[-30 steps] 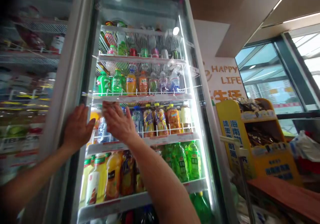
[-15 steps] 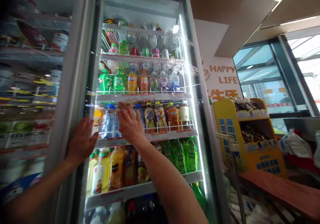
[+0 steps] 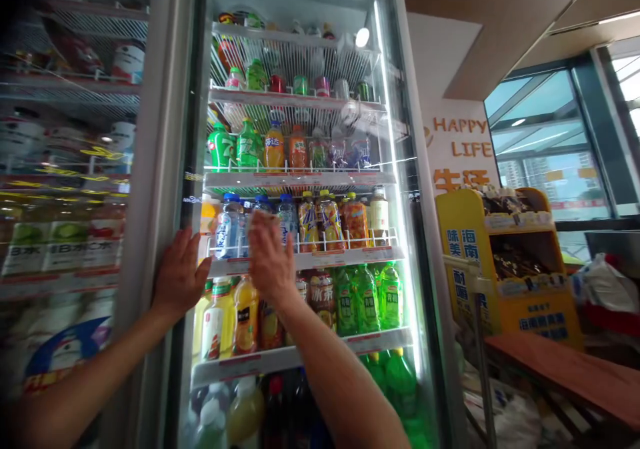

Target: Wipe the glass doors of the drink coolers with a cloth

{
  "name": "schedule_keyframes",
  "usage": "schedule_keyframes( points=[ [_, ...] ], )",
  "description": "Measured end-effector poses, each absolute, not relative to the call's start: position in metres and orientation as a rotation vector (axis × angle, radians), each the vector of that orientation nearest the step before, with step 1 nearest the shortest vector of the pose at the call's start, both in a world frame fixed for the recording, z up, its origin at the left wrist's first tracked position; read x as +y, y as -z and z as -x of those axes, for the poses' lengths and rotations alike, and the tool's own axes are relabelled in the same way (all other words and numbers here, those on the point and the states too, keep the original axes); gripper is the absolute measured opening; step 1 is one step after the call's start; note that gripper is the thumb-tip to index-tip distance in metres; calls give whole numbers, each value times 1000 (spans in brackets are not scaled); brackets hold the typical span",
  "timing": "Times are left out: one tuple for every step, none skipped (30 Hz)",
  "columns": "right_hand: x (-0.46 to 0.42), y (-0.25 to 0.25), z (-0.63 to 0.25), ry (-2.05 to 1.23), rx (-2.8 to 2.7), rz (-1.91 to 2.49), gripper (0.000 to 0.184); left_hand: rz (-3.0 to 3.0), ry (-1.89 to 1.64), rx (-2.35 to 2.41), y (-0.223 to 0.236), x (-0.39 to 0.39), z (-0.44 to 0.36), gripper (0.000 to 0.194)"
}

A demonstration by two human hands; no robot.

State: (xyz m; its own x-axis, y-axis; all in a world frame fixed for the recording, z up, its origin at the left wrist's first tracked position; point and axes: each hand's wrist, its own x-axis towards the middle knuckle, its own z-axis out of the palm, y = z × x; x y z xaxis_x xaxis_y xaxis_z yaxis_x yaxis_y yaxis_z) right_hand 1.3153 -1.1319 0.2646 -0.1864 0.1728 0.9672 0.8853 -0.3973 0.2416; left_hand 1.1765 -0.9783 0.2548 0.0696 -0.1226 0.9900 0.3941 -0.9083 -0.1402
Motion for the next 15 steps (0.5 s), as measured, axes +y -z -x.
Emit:
schedule_keyframes(
  points=[
    [-1119, -253, -1300, 1689, -1401, 1471, 51, 1975, 1890, -253, -250, -977, -1176, 60],
    [-1114, -243, -1293, 1723, -1510, 1440, 50, 1967, 1883, -235, -244, -977, -1175, 60],
    [-1118, -236, -1295, 1739, -1562, 1430, 50, 1961, 1873, -222, -238, -976, -1174, 61],
    [-1130, -233, -1306, 1737, -1543, 1445, 50, 1955, 1865, -214, -232, -976, -1173, 62],
    [-1150, -233, -1325, 1718, -1458, 1484, 50, 1952, 1855, -213, -227, -976, -1172, 63],
    [-1174, -236, -1350, 1681, -1316, 1537, 50, 1951, 1845, -217, -222, -977, -1171, 63],
    [-1200, -241, -1378, 1639, -1138, 1584, 50, 1953, 1837, -225, -217, -978, -1171, 64],
    [-1224, -247, -1405, 1587, -951, 1626, 50, 1952, 1832, -230, -214, -979, -1172, 65],
    [-1246, -252, -1428, 1527, -743, 1641, 50, 1948, 1834, -234, -211, -979, -1172, 66],
    [-1261, -257, -1444, 1467, -541, 1628, 51, 1943, 1837, -238, -208, -980, -1173, 67],
    [-1268, -260, -1451, 1422, -407, 1613, 51, 1937, 1842, -243, -207, -980, -1174, 67],
    [-1267, -260, -1449, 1405, -349, 1598, 52, 1928, 1850, -246, -206, -980, -1174, 66],
    [-1257, -258, -1438, 1420, -373, 1595, 52, 1921, 1857, -247, -206, -980, -1175, 66],
    [-1241, -253, -1421, 1462, -475, 1602, 52, 1913, 1864, -244, -206, -980, -1176, 65],
    [-1221, -247, -1401, 1531, -634, 1605, 51, 1909, 1870, -236, -206, -979, -1176, 65]
  ],
)
